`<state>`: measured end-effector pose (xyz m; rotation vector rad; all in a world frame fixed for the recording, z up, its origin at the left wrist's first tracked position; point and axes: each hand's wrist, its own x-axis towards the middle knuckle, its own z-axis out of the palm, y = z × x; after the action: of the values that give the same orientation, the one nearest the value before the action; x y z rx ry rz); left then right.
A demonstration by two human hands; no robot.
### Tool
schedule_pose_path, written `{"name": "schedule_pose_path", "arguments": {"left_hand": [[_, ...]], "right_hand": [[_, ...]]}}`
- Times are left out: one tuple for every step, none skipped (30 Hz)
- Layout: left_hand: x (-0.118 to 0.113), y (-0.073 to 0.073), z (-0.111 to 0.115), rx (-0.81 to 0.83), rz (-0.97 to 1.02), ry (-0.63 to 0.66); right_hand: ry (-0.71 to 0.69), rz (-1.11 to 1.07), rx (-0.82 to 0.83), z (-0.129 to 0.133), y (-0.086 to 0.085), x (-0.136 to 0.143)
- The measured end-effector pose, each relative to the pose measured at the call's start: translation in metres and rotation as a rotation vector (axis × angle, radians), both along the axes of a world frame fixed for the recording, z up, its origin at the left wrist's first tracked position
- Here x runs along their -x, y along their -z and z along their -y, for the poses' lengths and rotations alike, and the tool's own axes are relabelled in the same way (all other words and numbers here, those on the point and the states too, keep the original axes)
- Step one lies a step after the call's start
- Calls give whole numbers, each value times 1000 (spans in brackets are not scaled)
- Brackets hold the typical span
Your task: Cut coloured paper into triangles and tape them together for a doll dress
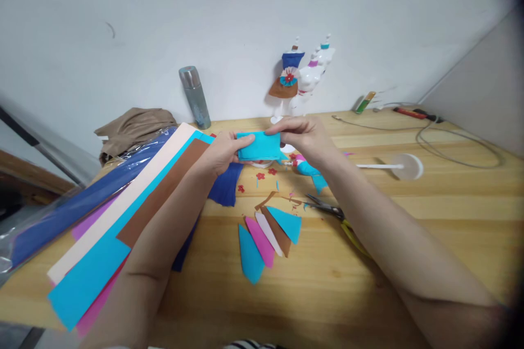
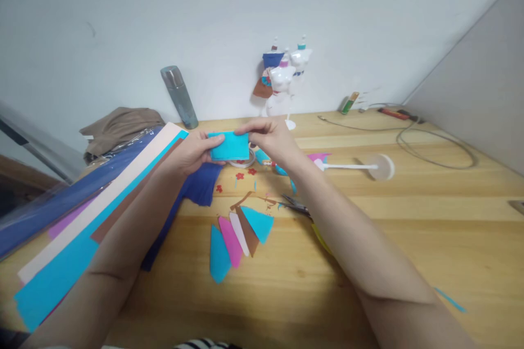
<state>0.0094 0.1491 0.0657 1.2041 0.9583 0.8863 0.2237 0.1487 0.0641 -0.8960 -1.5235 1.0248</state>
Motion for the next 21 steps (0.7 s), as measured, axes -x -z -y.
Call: {"name": "schedule_pose_path", "arguments": {"left_hand": [[0,0,0,-15,8,-10],[0,0,-1,-26,17,-19],[1,0,-1,-33,29,-27],[0,0,-1,-39,40,-29],[0,0,-1,-44,51,-30],[0,1,-1,-50,61,-27],[-1,1,-1,-56,66,-23],[-1,1,-1,-62,66,-16],[-2,1,0,-68,64,-8],[-2,1,0,-71,62,0],[-2,1,1,-74,63,8],[-2,0,1,-74,62,16],[-2,0,1,-71,61,22],[-1,0,1,-66,58,23],[-1,-1,1,-60,49,17],[0,-2,1,-60,35,6],[1,-2,0,-67,17,-13],[1,-3,0,-83,-2,-37],[1,-3,0,-108,-19,-60],[1,-4,0,-134,-34,-79],[0,-5,1,-159,-44,-92]], "right_hand": [[9,-3,10,0,-1,1],[24,-10,26,1,-1,1],[38,-22,49,0,-1,2],[44,-38,77,0,-1,3],[41,-55,105,0,0,3],[33,-69,128,0,1,4],[18,-67,144,0,2,5],[3,-46,149,0,3,5],[-9,-8,145,0,4,5],[-13,37,137,-1,5,5],[-14,81,128,-1,6,5],[-14,116,118,-1,8,5],[-15,139,110,-2,8,5],[-18,149,105,-2,9,5],[-20,154,103,-3,10,5],[-18,159,100,-3,10,5],[-14,165,101,-4,10,5],[-10,171,103,-4,10,6],[-7,181,100,-3,9,6],[-3,193,92,-2,7,5],[3,206,78,-1,4,4]]}}
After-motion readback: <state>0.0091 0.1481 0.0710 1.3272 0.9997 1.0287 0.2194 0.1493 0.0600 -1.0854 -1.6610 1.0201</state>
